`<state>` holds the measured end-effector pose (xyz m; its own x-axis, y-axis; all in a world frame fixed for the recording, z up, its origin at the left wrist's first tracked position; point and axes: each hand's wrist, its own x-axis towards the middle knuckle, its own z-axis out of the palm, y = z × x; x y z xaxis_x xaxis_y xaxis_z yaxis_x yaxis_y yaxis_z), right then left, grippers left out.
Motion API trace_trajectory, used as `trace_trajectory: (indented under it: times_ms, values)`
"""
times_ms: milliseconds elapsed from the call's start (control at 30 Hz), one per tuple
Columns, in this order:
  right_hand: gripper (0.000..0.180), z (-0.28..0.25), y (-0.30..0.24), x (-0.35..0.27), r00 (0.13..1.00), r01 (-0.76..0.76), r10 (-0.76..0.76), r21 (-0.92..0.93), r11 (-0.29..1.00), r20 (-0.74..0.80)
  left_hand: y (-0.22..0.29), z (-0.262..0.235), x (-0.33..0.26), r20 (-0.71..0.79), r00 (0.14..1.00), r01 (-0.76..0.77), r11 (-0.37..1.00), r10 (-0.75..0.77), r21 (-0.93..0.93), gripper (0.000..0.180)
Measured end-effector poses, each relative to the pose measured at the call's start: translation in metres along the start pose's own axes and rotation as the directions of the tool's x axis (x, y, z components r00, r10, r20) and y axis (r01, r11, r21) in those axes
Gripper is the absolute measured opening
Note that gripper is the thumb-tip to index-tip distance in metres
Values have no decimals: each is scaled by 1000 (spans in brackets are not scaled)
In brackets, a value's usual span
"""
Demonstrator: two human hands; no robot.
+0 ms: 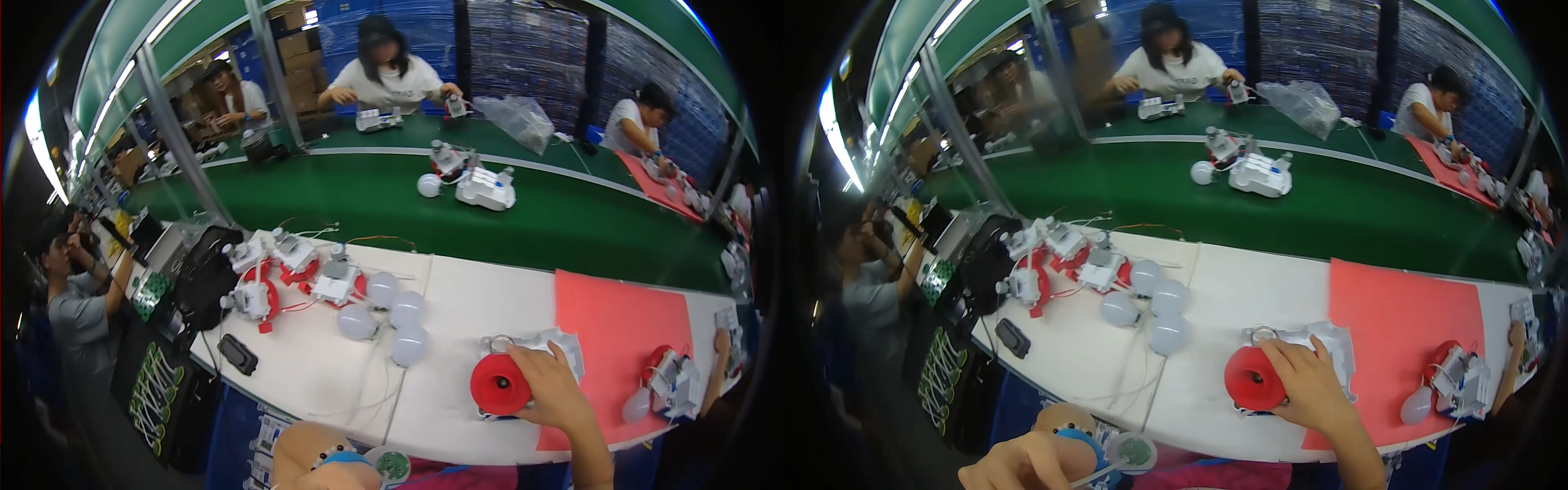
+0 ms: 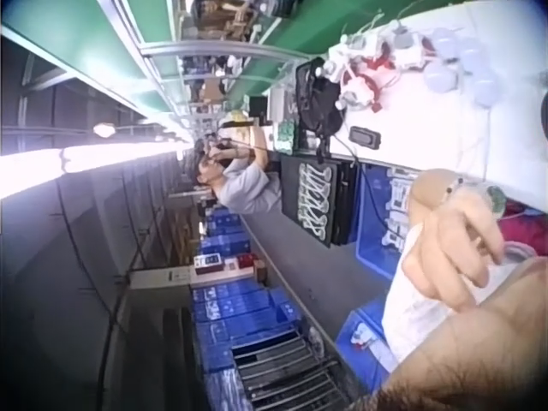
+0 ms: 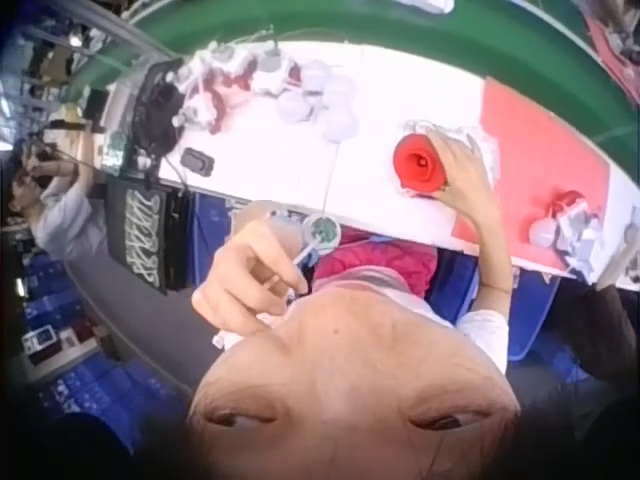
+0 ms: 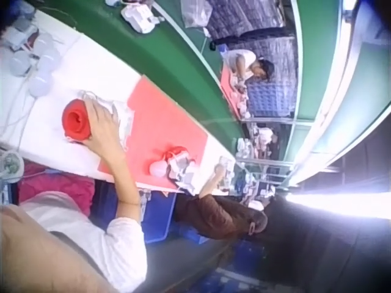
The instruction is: Assembling LED light fixtures and connecting wiring on an assembly line.
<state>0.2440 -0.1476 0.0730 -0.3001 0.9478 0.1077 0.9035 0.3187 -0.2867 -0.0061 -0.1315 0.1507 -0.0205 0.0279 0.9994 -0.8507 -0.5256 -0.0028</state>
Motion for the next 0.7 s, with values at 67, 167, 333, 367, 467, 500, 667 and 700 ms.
trace_trajectory:
  times_ms: [67,167,333,367,467,500,667,700]
  values:
    - [83,-2,-3,-2,1000,-7,7,-1,1000,5,-1,7,1,-36,997,-69,993,73,94,6]
    - [84,-2,-4,-4,1000,-15,14,-16,1000,-15,-3,10,1,-89,988,-126,991,130,47,8]
    - [85,4,-2,1,999,-2,1,-17,1000,-43,-11,-1,-6,-8,973,-231,969,233,89,10]
    - [85,6,-2,3,999,-2,1,-17,1000,-34,-12,-4,-9,-15,973,-229,969,231,94,10]
    - [86,-2,-6,-2,997,38,-38,-2,999,-73,-6,12,5,3,974,-223,964,225,145,11]
    - [87,0,-3,0,997,29,-29,-12,1000,-74,-10,7,4,5,969,-244,961,246,131,10]
    - [89,8,1,0,997,12,-13,-12,1000,-79,-14,4,2,-37,963,-258,952,267,165,6]
    - [89,8,3,-1,997,19,-21,-22,1000,-79,-11,6,1,-70,950,-273,920,304,281,8]
